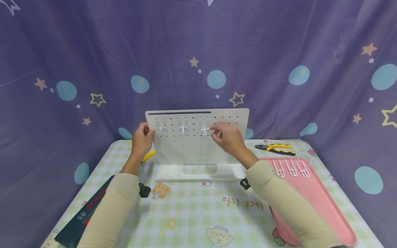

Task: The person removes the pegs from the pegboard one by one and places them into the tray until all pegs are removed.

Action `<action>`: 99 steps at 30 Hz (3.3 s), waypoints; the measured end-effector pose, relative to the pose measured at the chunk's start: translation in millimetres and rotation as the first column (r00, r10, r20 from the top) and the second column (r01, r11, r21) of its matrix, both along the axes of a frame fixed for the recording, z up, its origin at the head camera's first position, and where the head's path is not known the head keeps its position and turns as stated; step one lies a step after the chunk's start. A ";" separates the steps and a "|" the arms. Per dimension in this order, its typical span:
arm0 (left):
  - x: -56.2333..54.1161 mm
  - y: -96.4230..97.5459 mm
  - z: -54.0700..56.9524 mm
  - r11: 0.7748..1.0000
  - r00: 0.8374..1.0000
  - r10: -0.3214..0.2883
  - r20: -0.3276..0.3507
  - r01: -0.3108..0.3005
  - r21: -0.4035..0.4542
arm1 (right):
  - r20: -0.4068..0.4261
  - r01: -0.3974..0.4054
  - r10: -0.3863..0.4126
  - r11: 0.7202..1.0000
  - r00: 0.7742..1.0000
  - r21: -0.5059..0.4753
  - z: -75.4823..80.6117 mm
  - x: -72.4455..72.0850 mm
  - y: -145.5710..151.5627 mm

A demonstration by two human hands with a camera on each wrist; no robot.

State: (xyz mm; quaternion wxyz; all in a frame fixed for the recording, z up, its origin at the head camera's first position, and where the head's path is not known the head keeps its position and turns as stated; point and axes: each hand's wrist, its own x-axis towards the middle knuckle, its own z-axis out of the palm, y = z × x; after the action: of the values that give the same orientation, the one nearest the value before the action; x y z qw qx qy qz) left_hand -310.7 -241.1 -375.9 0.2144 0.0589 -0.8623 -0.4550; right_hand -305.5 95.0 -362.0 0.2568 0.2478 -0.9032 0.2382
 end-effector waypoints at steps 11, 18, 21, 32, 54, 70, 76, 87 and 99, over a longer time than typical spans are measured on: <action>-1.2 -0.5 0.7 1.000 1.000 0.001 0.010 -0.001 0.005 | -0.053 0.010 -0.010 1.000 0.999 -0.007 -5.1 -8.8 -19.7; -0.8 0.6 1.2 1.000 0.999 0.005 0.036 -0.005 0.008 | -0.092 0.040 -0.040 0.999 0.995 0.004 -7.9 -10.6 -25.8; -0.7 1.2 1.3 1.000 1.000 0.005 0.026 -0.005 0.001 | -0.101 0.053 -0.053 0.999 0.993 0.000 -8.1 -11.3 -27.3; 0.1 1.5 1.9 1.000 1.000 -0.002 0.030 0.002 0.001 | -0.140 0.083 -0.087 0.996 0.986 -0.034 -8.2 -12.5 -29.5; 1.0 1.7 2.3 1.000 0.999 0.000 0.032 0.000 0.002 | -0.106 0.047 -0.053 0.997 0.993 -0.057 -2.2 12.3 -3.5; 0.7 2.2 3.7 1.000 0.999 -0.004 0.040 0.004 -0.001 | 0.048 0.092 -0.088 0.992 0.995 -0.081 -27.9 41.0 90.6; 1.4 2.2 4.4 1.000 0.999 -0.004 0.052 0.004 -0.002 | 0.174 0.117 -0.113 0.993 0.978 -0.015 -40.3 57.0 125.9; 1.2 3.0 4.2 1.000 0.998 -0.016 0.061 0.015 0.008 | 0.341 0.054 -0.064 0.998 0.938 0.039 -72.9 84.4 174.4; 3.7 1.4 6.6 1.000 0.998 -0.008 0.065 0.008 0.005 | 0.453 0.039 -0.080 0.994 0.888 0.101 -100.0 95.5 201.0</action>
State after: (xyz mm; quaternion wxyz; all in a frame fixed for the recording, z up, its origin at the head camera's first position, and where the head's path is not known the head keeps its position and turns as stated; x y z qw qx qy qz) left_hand -307.0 -239.7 -369.4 0.1845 0.0707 -0.8678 -0.4559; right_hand -210.0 296.0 -462.1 0.0333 0.1683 -0.9551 0.2414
